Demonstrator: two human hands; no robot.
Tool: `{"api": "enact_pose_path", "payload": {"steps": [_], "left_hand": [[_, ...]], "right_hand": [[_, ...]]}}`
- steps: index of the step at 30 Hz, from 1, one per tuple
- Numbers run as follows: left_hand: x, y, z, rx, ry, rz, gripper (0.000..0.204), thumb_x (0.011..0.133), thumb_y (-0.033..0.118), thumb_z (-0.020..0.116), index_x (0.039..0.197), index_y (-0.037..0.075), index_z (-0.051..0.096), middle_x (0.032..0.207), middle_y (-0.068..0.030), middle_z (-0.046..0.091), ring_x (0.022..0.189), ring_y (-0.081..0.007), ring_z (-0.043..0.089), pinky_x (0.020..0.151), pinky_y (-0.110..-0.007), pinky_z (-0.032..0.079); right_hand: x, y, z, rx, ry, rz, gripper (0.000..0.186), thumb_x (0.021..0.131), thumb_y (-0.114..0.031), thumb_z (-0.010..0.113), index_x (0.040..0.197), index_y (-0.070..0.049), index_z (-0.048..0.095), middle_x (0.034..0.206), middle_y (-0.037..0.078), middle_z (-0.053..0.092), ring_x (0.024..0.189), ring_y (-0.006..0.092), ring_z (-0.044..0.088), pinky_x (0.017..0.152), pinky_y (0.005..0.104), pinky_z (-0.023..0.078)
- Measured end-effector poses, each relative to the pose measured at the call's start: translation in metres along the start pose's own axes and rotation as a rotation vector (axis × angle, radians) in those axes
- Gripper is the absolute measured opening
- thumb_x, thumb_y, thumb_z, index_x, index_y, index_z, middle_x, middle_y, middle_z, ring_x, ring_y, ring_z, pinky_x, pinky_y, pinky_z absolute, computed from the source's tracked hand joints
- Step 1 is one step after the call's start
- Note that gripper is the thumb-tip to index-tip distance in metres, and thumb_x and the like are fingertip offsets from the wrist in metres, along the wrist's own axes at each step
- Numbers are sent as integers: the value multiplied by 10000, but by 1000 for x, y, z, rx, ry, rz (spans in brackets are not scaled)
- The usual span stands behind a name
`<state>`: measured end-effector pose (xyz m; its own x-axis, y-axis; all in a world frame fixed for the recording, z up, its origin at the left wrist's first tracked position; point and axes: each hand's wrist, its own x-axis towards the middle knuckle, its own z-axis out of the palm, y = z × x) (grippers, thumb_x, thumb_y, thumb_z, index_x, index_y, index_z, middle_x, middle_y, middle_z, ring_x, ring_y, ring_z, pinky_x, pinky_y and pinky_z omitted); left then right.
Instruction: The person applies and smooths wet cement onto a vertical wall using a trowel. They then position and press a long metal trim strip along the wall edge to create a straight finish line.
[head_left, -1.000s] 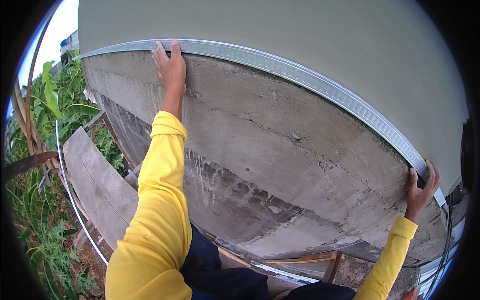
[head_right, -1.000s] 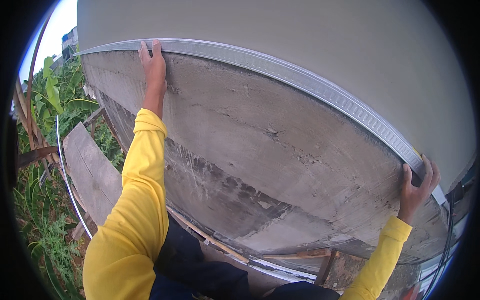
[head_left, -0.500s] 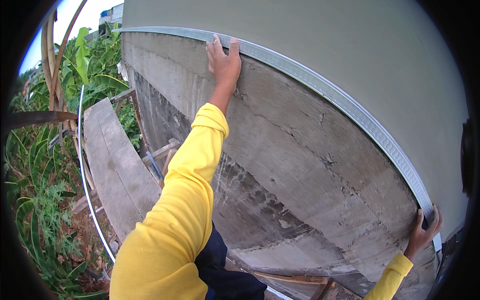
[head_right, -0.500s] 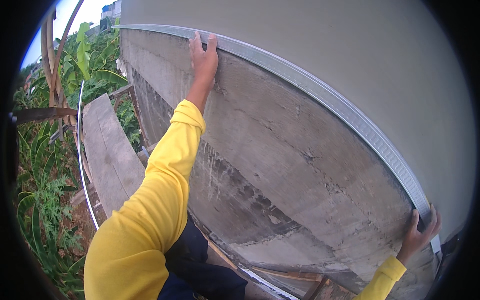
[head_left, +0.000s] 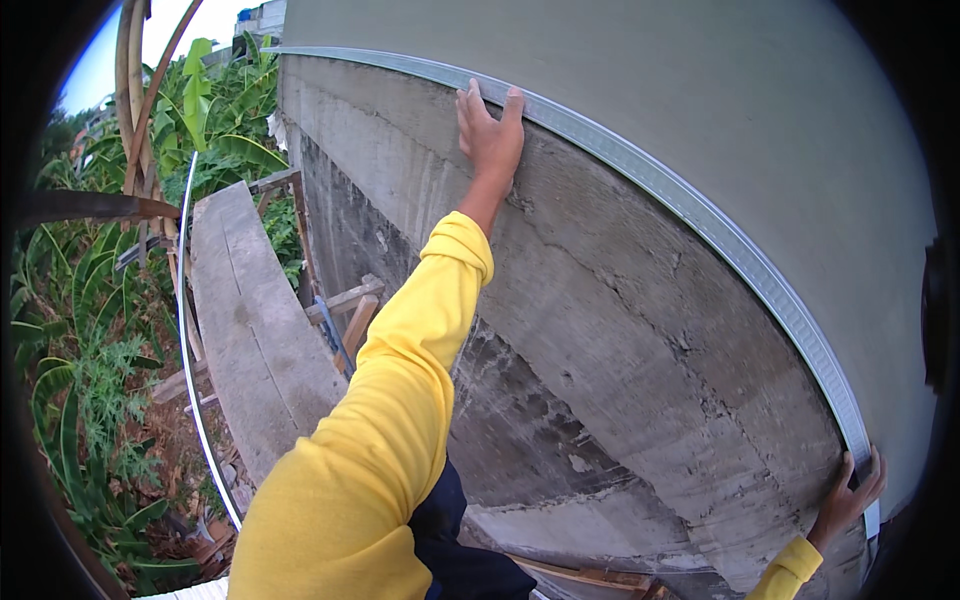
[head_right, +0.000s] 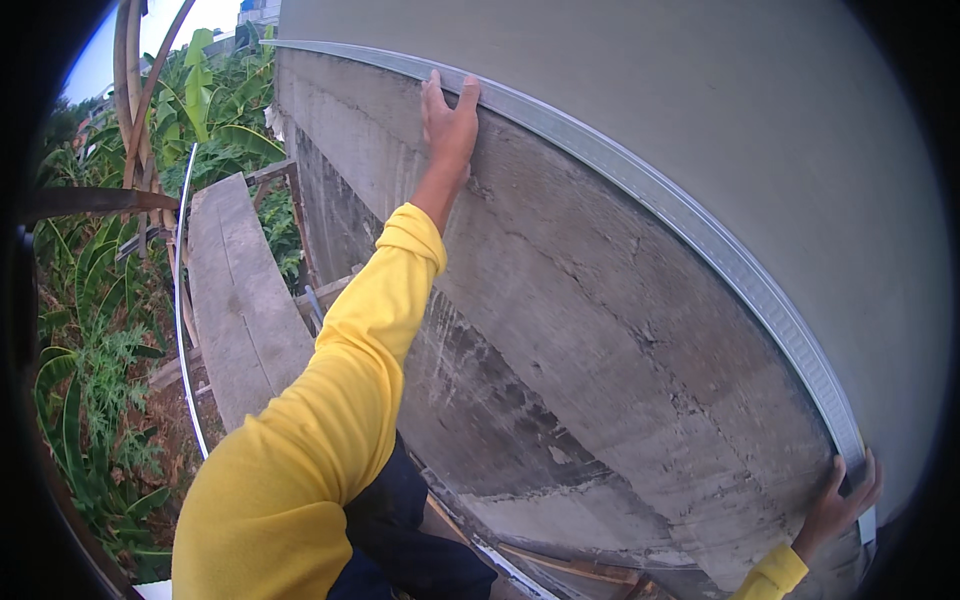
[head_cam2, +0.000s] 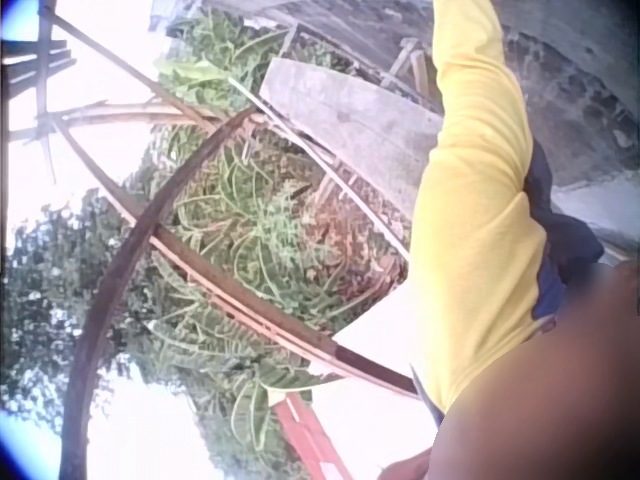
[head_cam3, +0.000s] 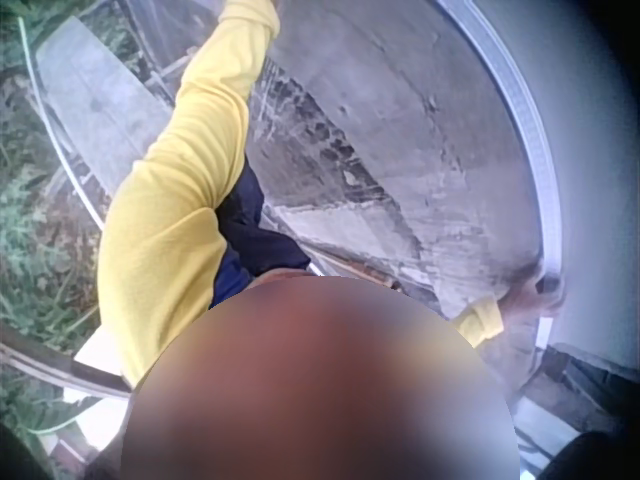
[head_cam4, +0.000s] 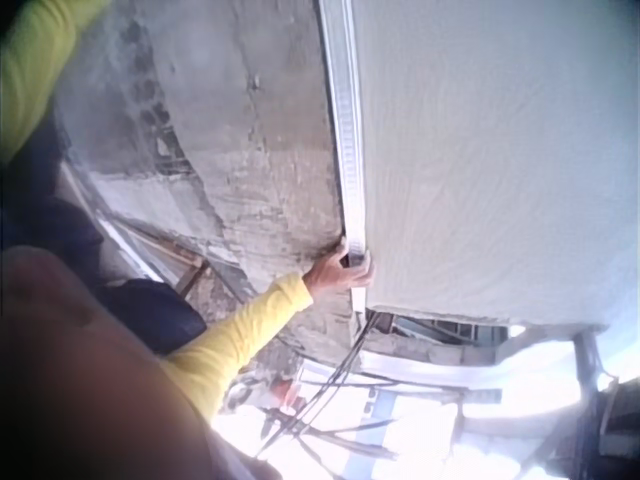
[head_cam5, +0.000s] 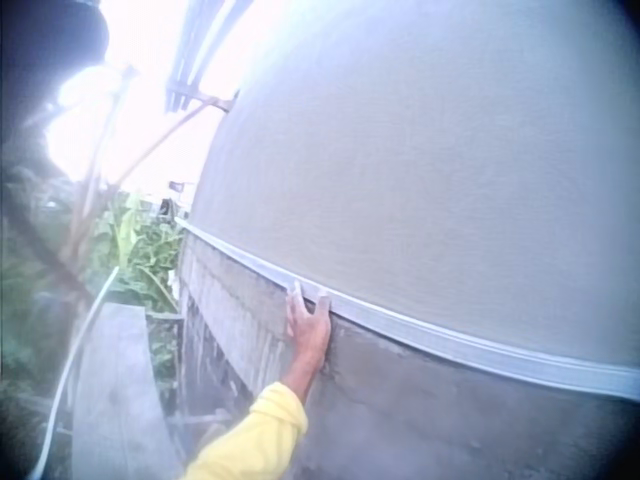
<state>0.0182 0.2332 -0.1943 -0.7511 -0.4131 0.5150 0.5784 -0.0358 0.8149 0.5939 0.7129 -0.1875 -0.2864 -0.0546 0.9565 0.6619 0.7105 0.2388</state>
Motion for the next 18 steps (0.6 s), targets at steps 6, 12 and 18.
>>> {"api": "enact_pose_path", "payload": {"steps": [6,12,18], "left_hand": [[8,-11,3,-98,25,-67,1045,956,615,640,1671,11,175,1760,-215,89,1639,-350,42,1305,-495,56],[8,-10,0,-84,-13,-129,1122,935,651,650,1674,-10,125,1764,-225,12,1639,-359,-21,1307,-504,28],[8,-5,0,-110,-67,-147,1116,942,662,640,1683,12,117,1768,-215,-16,1640,-348,-60,1304,-510,14]], "right_hand": [[-1,2,2,-33,-17,1,496,1015,-348,719,1400,-53,618,1434,187,576,1356,372,524,1156,489,406],[-3,10,8,-77,-8,-39,525,1017,-372,707,1419,-55,589,1448,170,568,1376,361,516,1166,475,406],[-3,23,17,-123,26,-60,533,1026,-388,691,1410,-33,593,1431,186,583,1359,368,530,1157,484,404]]}}
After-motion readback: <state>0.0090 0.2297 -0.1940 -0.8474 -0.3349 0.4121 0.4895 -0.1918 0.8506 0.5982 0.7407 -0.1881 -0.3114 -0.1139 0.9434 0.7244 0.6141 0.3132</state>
